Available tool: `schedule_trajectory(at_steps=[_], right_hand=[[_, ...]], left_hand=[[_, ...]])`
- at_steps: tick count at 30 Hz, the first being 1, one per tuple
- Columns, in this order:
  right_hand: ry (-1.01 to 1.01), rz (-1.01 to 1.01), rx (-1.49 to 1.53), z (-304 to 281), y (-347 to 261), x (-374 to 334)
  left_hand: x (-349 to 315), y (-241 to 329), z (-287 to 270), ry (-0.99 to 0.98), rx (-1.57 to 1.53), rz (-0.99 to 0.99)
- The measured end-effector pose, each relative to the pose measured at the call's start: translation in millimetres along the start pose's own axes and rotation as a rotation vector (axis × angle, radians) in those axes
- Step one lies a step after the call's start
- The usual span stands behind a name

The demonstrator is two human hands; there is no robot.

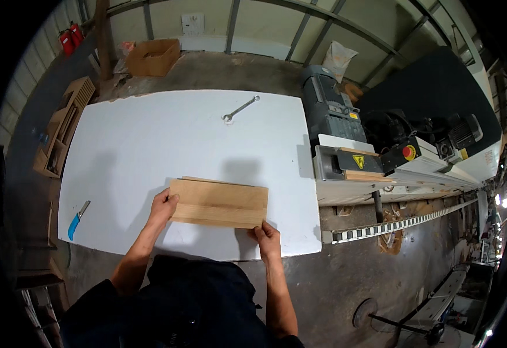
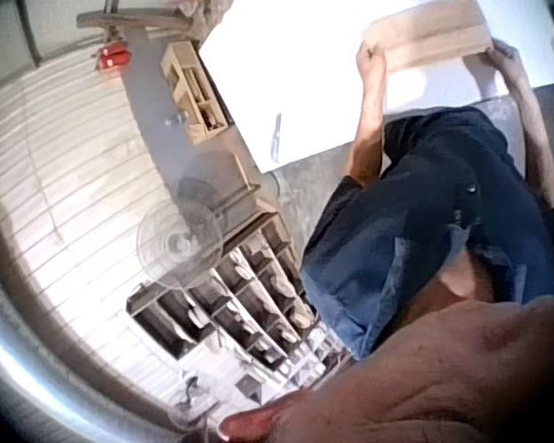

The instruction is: The person organizes wooden planks by stacking them on a table and then placing them onto a cardboard base on the floor. The person also uses a small tool to scrape the surface of one of the planks.

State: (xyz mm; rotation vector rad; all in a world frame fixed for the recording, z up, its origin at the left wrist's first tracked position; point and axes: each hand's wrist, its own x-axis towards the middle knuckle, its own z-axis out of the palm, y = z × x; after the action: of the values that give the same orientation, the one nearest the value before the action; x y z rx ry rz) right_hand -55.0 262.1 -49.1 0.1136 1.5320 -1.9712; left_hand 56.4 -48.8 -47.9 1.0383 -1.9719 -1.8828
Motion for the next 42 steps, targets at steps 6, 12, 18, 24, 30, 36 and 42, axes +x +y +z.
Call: schedule_trajectory(at_steps=[6,12,18,24,30,36,42], right_hand=[[0.390,-0.514,-0.728,-20.0,-4.0,19.9],[0.379,-0.262,0.003,-47.6,-63.7,75.0],[0.409,-0.082,0.482,-66.5,-116.3,143.4],[0.311,-0.114,0.749,-89.4,-124.3,180.4],[0.081,-0.076,0.457,-28.2,-73.2,116.6],[-0.088,-0.132,0.447,66.9,-38.3,14.9],[-0.221,-0.128,0.091,89.7,-46.5,-12.2]], left_hand=[[1.3,-16.0,8.2,0.189,0.567,0.251],[-17.6,-11.9,4.8,0.277,0.500,0.286],[-32.0,19.1,10.8,0.267,0.448,0.412],[-40.1,43.7,45.8,0.038,0.344,0.498],[-23.6,36.9,76.7,-0.316,0.077,0.354],[-16.6,76.5,123.5,-0.489,-0.498,0.035],[-25.0,94.6,92.9,-0.509,-0.584,-0.127]])
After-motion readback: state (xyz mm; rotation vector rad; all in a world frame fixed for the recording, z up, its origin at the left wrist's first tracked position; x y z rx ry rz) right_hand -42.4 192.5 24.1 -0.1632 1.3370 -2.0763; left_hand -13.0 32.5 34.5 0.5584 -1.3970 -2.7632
